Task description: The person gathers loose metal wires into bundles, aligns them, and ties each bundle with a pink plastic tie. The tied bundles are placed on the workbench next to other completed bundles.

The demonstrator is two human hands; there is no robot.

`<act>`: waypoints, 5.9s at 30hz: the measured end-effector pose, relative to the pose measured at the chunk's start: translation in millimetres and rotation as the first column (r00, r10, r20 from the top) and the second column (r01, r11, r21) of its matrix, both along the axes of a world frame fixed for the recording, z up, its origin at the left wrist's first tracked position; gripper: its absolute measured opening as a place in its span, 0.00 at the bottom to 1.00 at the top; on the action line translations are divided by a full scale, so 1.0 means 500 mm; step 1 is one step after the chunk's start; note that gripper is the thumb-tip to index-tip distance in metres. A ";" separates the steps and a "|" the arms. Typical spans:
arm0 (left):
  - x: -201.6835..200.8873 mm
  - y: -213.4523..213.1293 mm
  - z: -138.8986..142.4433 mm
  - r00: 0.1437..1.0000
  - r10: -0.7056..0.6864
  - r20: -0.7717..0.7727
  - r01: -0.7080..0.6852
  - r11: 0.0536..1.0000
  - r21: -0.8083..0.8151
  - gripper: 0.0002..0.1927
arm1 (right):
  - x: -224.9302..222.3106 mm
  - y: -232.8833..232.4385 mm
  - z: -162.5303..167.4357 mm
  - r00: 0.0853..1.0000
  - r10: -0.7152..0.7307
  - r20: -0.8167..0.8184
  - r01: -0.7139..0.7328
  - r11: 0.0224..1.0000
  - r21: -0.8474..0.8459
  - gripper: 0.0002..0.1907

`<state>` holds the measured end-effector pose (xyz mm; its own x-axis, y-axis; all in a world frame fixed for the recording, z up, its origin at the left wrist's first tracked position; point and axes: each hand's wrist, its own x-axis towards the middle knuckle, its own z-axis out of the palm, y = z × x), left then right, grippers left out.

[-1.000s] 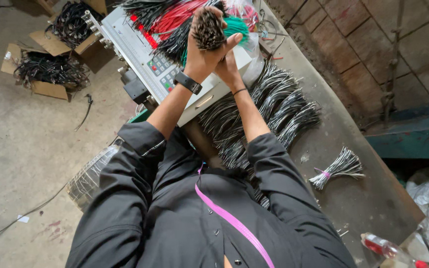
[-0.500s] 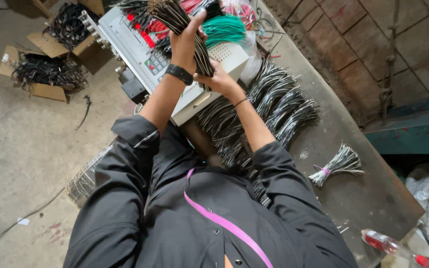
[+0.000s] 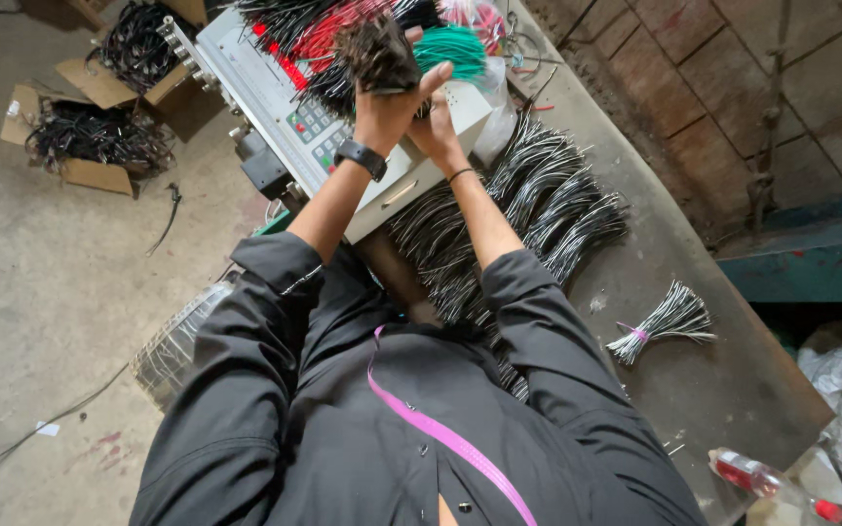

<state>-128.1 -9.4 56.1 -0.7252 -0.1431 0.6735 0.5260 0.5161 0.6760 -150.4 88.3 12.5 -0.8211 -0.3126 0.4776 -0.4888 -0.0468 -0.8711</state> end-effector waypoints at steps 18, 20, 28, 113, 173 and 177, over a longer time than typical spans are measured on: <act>0.030 0.008 -0.002 0.947 -0.271 0.173 0.248 0.959 0.140 0.20 | 0.022 -0.006 0.010 0.996 0.032 0.086 -0.021 0.992 -0.124 0.15; 0.034 0.012 -0.003 0.931 -0.333 0.148 0.307 0.936 0.175 0.21 | 0.021 -0.003 0.007 0.992 0.085 0.094 -0.066 0.979 -0.194 0.17; 0.030 0.036 -0.016 0.849 -0.216 0.482 0.187 0.976 0.107 0.29 | 0.025 0.001 0.040 0.990 0.138 0.015 -0.133 0.973 -0.189 0.24; 0.567 -0.218 -0.053 0.550 0.291 0.783 0.426 0.709 -0.562 0.10 | 0.624 0.079 0.010 0.843 0.287 0.454 -0.454 0.832 0.317 0.10; 0.363 0.262 -0.426 0.043 -0.319 0.947 0.465 0.845 0.263 0.17 | 0.538 0.365 -0.301 0.910 -0.337 0.240 -0.039 0.507 0.861 0.12; 0.385 0.251 -0.420 0.043 -0.291 0.956 0.422 0.872 0.247 0.16 | 0.504 0.370 -0.249 0.943 -0.280 0.181 -0.043 0.438 0.898 0.10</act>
<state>64.7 116.2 -153.9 -0.7016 0.3506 -0.6203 -0.3718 0.5625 0.7385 101.5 273.3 -112.0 -0.9187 -0.3152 -0.2381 -0.1708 0.8604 -0.4801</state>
